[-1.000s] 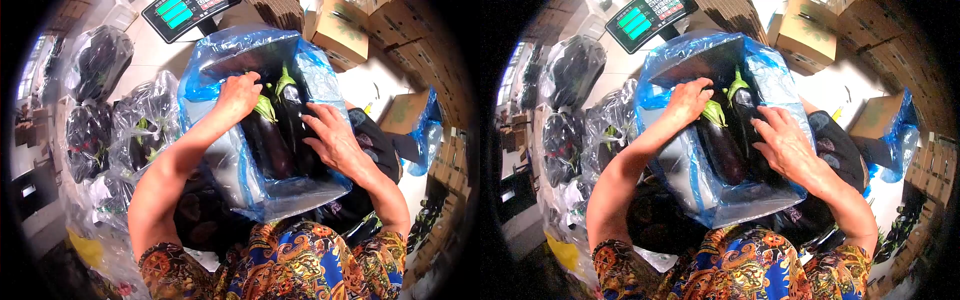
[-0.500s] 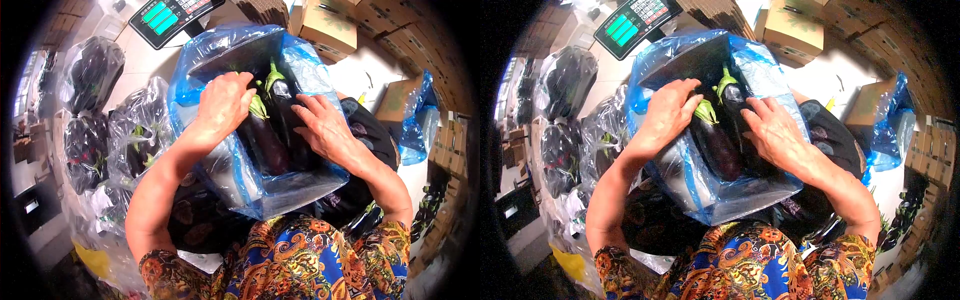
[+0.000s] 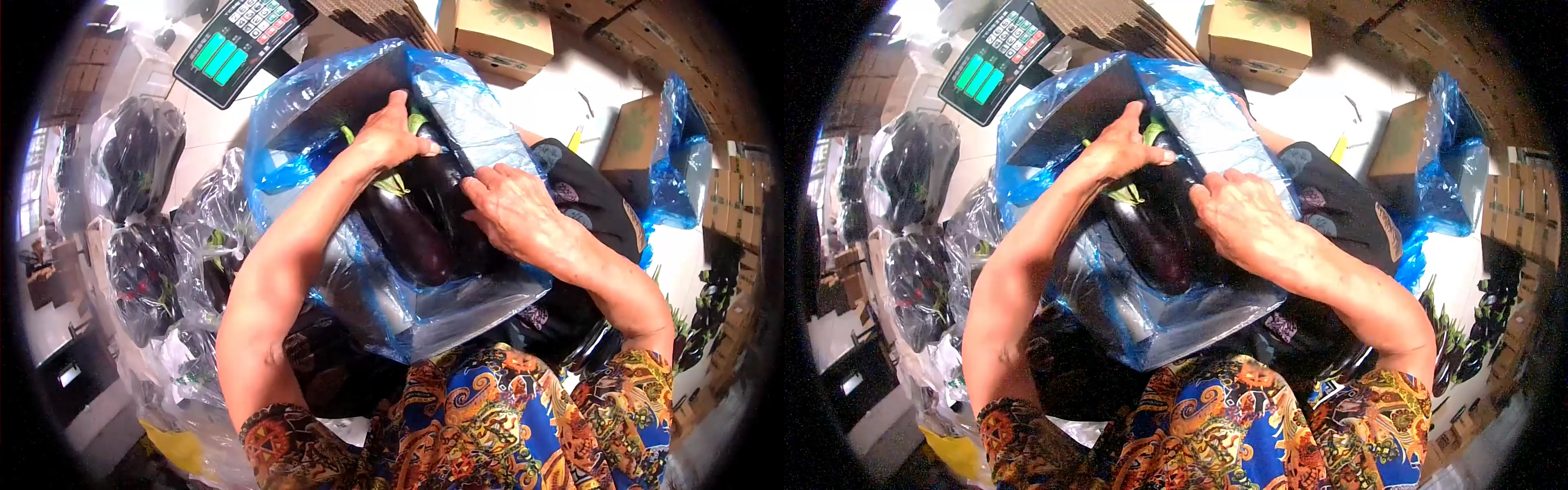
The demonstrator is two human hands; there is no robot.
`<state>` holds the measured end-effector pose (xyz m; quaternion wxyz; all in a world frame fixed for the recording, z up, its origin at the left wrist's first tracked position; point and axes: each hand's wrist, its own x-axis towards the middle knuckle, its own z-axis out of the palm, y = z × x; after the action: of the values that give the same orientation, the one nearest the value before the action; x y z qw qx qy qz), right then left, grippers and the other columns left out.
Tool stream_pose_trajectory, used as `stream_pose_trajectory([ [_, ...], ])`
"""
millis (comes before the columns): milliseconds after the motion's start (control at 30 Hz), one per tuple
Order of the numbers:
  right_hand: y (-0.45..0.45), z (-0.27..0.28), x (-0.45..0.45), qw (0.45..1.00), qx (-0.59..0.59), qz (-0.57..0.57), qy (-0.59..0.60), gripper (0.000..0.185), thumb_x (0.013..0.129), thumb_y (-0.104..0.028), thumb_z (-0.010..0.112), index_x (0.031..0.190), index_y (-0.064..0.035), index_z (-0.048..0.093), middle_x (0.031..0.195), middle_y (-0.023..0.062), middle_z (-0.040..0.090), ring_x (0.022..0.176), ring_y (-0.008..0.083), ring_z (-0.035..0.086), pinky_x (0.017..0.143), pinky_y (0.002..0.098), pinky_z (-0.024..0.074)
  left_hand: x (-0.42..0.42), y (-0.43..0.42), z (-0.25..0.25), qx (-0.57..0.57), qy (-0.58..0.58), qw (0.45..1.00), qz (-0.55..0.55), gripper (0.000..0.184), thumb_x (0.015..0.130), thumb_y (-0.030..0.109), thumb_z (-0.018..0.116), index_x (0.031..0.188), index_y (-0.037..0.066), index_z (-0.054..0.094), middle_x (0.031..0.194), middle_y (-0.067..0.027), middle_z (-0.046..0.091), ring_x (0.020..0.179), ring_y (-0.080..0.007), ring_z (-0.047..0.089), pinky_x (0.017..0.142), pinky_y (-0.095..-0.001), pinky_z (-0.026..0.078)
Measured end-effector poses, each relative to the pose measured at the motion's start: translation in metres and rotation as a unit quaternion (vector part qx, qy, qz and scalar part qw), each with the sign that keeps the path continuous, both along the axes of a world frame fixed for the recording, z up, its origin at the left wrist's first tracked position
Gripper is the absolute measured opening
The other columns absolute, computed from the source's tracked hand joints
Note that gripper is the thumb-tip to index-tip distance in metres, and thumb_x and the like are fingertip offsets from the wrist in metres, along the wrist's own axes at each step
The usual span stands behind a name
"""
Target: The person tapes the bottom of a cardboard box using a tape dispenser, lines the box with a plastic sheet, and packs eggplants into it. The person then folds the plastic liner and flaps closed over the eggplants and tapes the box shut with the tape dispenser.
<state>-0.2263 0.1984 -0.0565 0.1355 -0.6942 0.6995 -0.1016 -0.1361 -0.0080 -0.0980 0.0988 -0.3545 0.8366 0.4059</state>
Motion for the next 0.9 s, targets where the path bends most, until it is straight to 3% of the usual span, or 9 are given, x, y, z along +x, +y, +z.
stream_pose_trajectory([
  [33, -0.001, 0.001, 0.001, 1.000, -0.009, 0.005, 0.001, 0.015, 0.074, -0.006, 0.062, 0.088, -0.0003, 0.057, 0.081, 0.0157, 0.060, 0.079, 0.0337, 0.062, 0.065, 0.0463, 0.0508, 0.001, 0.000, 0.000, -0.008, -0.001, 1.000, 0.008, 0.101, 0.064, 0.030, 0.086, 0.141, -0.008, 0.033, 0.114, -0.0233, 0.061, 0.106, -0.0301, 0.060, 0.092, -0.0363, 0.047],
  [67, 0.000, 0.005, 0.001, 0.999, -0.029, 0.014, 0.001, 0.017, 0.073, -0.005, 0.061, 0.089, -0.0002, 0.058, 0.082, 0.0156, 0.060, 0.080, 0.0325, 0.063, 0.066, 0.0445, 0.0508, 0.000, -0.010, -0.010, 0.034, -0.010, 0.999, 0.018, 0.083, 0.064, 0.027, 0.086, 0.128, -0.006, 0.047, 0.098, -0.0152, 0.064, 0.089, -0.0216, 0.060, 0.078, -0.0318, 0.049],
  [200, -0.001, 0.008, 0.001, 1.000, -0.018, 0.006, 0.008, 0.019, 0.073, -0.005, 0.062, 0.091, -0.0004, 0.058, 0.083, 0.0155, 0.061, 0.080, 0.0319, 0.062, 0.067, 0.0427, 0.0511, 0.009, -0.010, 0.002, 0.088, 0.012, 0.995, 0.046, 0.056, 0.065, 0.024, 0.085, 0.106, -0.001, 0.056, 0.075, 0.0022, 0.045, 0.067, -0.0098, 0.043, 0.059, -0.0260, 0.036],
  [300, -0.001, 0.005, 0.002, 1.000, -0.014, -0.005, 0.015, 0.024, 0.078, -0.016, 0.070, 0.091, -0.0021, 0.056, 0.080, 0.0135, 0.056, 0.080, 0.0320, 0.060, 0.068, 0.0442, 0.0477, 0.015, -0.018, 0.005, 0.123, 0.014, 0.992, 0.029, 0.046, 0.065, 0.023, 0.083, 0.090, 0.007, 0.049, 0.077, 0.0020, 0.045, 0.070, -0.0102, 0.042, 0.060, -0.0260, 0.035],
  [400, -0.001, 0.007, 0.002, 0.999, -0.025, -0.024, -0.029, 0.028, 0.078, -0.015, 0.071, 0.094, -0.0014, 0.053, 0.082, 0.0143, 0.056, 0.079, 0.0335, 0.058, 0.068, 0.0453, 0.0472, 0.024, -0.015, 0.024, 0.197, 0.105, 0.975, -0.010, 0.046, 0.064, 0.020, 0.082, 0.088, 0.009, 0.045, 0.083, 0.0013, 0.043, 0.075, -0.0106, 0.042, 0.064, -0.0258, 0.036],
  [500, -0.001, 0.017, 0.003, 0.991, -0.065, -0.035, -0.116, 0.027, 0.079, -0.011, 0.066, 0.098, 0.0021, 0.050, 0.088, 0.0201, 0.058, 0.084, 0.0371, 0.061, 0.071, 0.0478, 0.0502, 0.033, -0.014, 0.034, 0.262, 0.173, 0.949, -0.027, 0.053, 0.068, 0.011, 0.078, 0.112, 0.006, 0.050, 0.105, -0.0046, 0.058, 0.097, -0.0155, 0.055, 0.090, -0.0299, 0.044],
  [700, -0.005, 0.010, -0.003, 0.964, -0.060, -0.090, -0.243, 0.051, 0.082, -0.022, 0.071, 0.114, 0.0053, 0.042, 0.100, 0.0279, 0.059, 0.096, 0.0471, 0.058, 0.081, 0.0505, 0.0478, 0.040, -0.014, 0.051, 0.351, 0.213, 0.912, -0.012, 0.055, 0.070, 0.001, 0.075, 0.119, 0.005, 0.050, 0.110, -0.0045, 0.058, 0.104, -0.0146, 0.058, 0.092, -0.0284, 0.048],
  [800, -0.013, 0.020, -0.007, 0.925, 0.068, -0.094, -0.361, 0.059, 0.081, -0.030, 0.074, 0.119, 0.0059, 0.046, 0.103, 0.0307, 0.062, 0.100, 0.0455, 0.060, 0.085, 0.0480, 0.0485, 0.047, -0.011, 0.067, 0.397, 0.232, 0.887, -0.035, 0.058, 0.069, 0.001, 0.075, 0.122, 0.004, 0.051, 0.111, -0.0049, 0.058, 0.103, -0.0142, 0.058, 0.090, -0.0282, 0.049],
  [900, -0.016, 0.017, -0.004, 0.906, 0.092, -0.124, -0.394, 0.068, 0.076, -0.039, 0.077, 0.119, 0.0060, 0.049, 0.099, 0.0303, 0.064, 0.097, 0.0439, 0.063, 0.084, 0.0464, 0.0497, 0.054, -0.012, 0.060, 0.431, 0.224, 0.874, -0.011, 0.071, 0.066, 0.015, 0.082, 0.128, 0.002, 0.049, 0.118, -0.0066, 0.058, 0.114, -0.0171, 0.055, 0.102, -0.0335, 0.042],
])
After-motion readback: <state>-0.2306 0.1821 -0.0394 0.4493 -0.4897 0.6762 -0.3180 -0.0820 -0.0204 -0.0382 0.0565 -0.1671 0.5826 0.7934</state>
